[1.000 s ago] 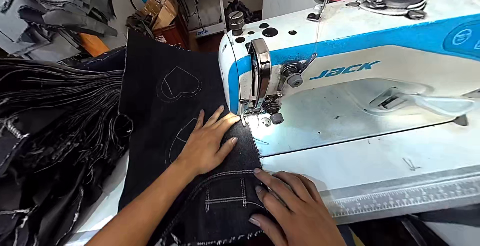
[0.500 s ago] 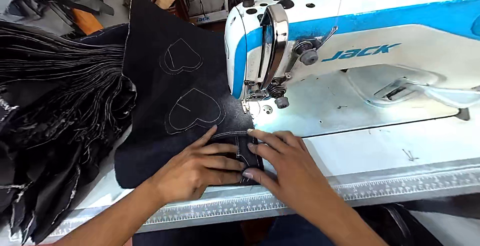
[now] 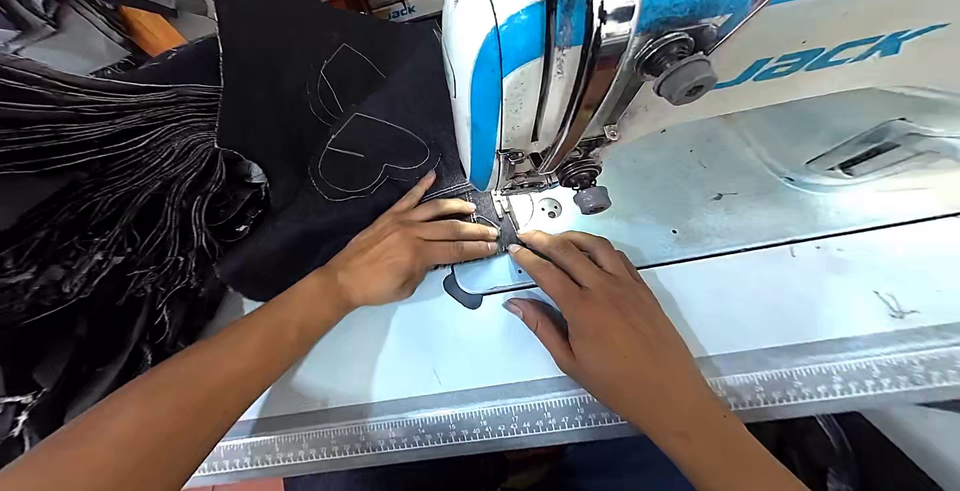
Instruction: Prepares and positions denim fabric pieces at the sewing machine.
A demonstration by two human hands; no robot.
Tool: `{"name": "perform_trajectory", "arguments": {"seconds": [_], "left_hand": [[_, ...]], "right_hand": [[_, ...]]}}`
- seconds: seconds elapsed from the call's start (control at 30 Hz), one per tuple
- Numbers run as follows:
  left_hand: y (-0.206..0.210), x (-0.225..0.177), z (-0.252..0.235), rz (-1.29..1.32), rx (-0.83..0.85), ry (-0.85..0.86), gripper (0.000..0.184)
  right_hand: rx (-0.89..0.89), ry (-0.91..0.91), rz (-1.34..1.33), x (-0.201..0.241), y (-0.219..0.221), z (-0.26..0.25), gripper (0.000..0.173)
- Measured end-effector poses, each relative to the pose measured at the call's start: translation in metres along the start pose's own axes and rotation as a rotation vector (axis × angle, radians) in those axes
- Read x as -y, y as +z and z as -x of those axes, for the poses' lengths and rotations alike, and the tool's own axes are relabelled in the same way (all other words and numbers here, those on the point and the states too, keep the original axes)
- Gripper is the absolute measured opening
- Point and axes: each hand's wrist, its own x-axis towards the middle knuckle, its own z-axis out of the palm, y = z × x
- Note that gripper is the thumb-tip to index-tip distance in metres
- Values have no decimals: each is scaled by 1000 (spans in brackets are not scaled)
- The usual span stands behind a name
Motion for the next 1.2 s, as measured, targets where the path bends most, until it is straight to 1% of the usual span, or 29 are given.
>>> {"name": "perform_trajectory", "arguments": {"seconds": [0.1, 0.17, 0.2, 0.23, 0.3, 0.33, 0.37, 0.4, 0.43, 0.47, 0.5, 0.57, 0.6, 0.63, 0.67, 0.73, 0.8, 0.83, 1.0, 1.1, 1.2], "left_hand": [[-2, 15, -7, -42, -11, 1, 53], [-19, 21, -16, -96, 76, 10, 58], [-35, 25, -23, -158, 151, 57, 57], [-53, 31, -31, -239, 226, 151, 54], [-84, 53, -34, -358, 296, 368, 41], [-91, 66, -27, -374, 333, 414, 47], [-89, 72, -13, -353, 365, 394, 61], [-77, 68, 6, -305, 365, 323, 68], [-58, 51, 27, -262, 314, 204, 70], [-36, 23, 45, -218, 222, 48, 69], [-15, -11, 54, -197, 115, -112, 64], [23, -81, 57, -212, -97, -363, 47], [31, -112, 53, -179, -161, -453, 38], [31, -134, 46, -130, -187, -512, 33], [29, -146, 40, -109, -202, -531, 32], [21, -146, 30, -154, -221, -469, 34], [12, -131, 21, -190, -195, -384, 37], [10, -124, 17, -182, -182, -378, 37], [15, -108, -1, -40, -205, -500, 21], [20, -106, -1, 49, -264, -521, 20], [26, -106, 1, -50, -308, -478, 22]], "right_hand": [[0, 3, -27, -3, 0, -1, 51], [-1, -1, -38, -4, -1, -2, 51], [-7, -6, -42, -5, 0, -3, 51], [-12, -8, -51, -6, 0, -3, 51], [-19, -15, -73, -7, 0, -1, 51], [-22, -19, -77, -8, 0, -1, 50], [-30, -23, -85, -8, 0, 0, 50], [-43, -32, -97, -9, 0, 0, 48], [-61, -46, -112, -9, 1, 1, 46], [-81, -67, -124, -10, 1, 2, 43], [-94, -91, -134, -10, 1, 3, 40], [-97, -164, -175, -10, -3, 8, 31], [-95, -213, -205, -10, -5, 11, 31], [-85, -259, -228, -11, -7, 14, 34], [-61, -301, -236, -12, -11, 17, 38], [12, -371, -234, -18, -22, 29, 37], [54, -422, -223, -24, -29, 44, 32], [67, -430, -214, -26, -31, 50, 30], [0, -434, -139, -25, -26, 64, 30], [-12, -414, -135, -24, -25, 64, 30], [47, -392, -123, -22, -24, 62, 34]]}}
